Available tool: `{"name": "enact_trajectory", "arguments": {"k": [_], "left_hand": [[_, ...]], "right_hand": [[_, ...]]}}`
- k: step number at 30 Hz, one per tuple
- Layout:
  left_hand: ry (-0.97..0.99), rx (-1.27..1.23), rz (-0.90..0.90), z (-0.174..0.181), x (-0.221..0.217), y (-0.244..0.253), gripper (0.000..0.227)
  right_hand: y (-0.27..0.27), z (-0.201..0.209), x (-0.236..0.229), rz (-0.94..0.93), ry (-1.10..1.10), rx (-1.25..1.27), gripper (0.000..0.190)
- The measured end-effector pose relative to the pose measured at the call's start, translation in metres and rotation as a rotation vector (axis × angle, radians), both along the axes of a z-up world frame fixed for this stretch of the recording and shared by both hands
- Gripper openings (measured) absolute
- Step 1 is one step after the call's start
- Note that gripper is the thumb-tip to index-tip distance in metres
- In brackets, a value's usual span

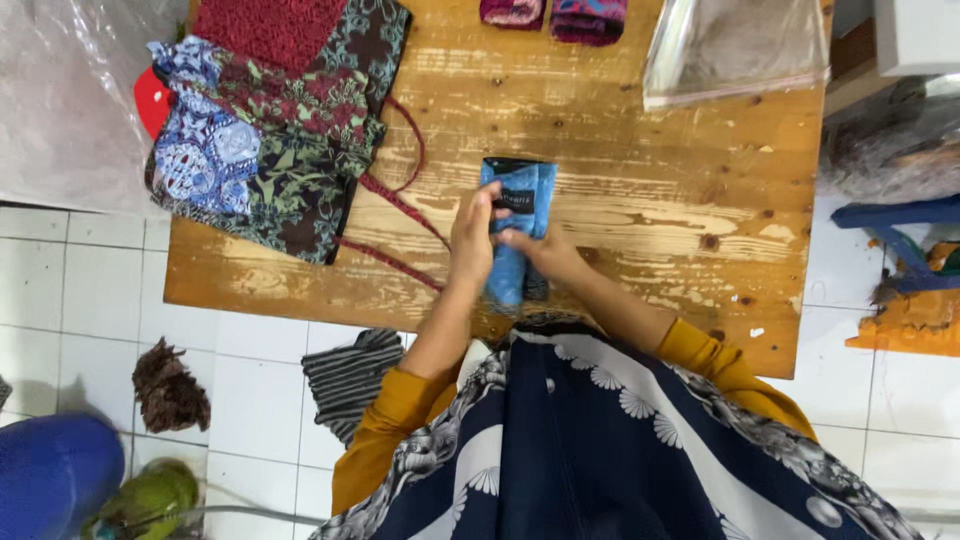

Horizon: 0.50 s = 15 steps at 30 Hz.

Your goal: The person folds several patterned fabric tote bags on a wooden table. They smooth each bag, fold it into a compact rectangle, and place it with others. The person handles multiple bags one at a time, adjusting straps and aligning edges before stacking them.

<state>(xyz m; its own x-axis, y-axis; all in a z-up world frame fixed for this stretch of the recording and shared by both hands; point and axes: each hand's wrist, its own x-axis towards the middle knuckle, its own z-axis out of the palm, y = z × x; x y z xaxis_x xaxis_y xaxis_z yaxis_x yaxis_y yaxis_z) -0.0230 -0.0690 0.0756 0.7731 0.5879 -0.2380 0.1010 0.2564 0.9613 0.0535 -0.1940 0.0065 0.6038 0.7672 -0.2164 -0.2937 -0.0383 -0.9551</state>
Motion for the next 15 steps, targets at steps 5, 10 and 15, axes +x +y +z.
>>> {"name": "enact_trajectory", "arguments": {"k": [5, 10, 15], "left_hand": [[0.129, 0.467, 0.054, 0.023, -0.003, 0.031, 0.073], [0.167, 0.529, -0.685, 0.045, 0.018, 0.072, 0.075], [0.087, 0.497, -0.903, 0.049, 0.042, 0.069, 0.076]], "right_hand": [[-0.016, 0.018, 0.017, 0.170, 0.185, 0.004, 0.035], [-0.028, 0.040, 0.047, 0.521, -0.001, -0.232, 0.040], [-0.036, 0.044, 0.067, 0.687, 0.089, -0.165, 0.042]]}}
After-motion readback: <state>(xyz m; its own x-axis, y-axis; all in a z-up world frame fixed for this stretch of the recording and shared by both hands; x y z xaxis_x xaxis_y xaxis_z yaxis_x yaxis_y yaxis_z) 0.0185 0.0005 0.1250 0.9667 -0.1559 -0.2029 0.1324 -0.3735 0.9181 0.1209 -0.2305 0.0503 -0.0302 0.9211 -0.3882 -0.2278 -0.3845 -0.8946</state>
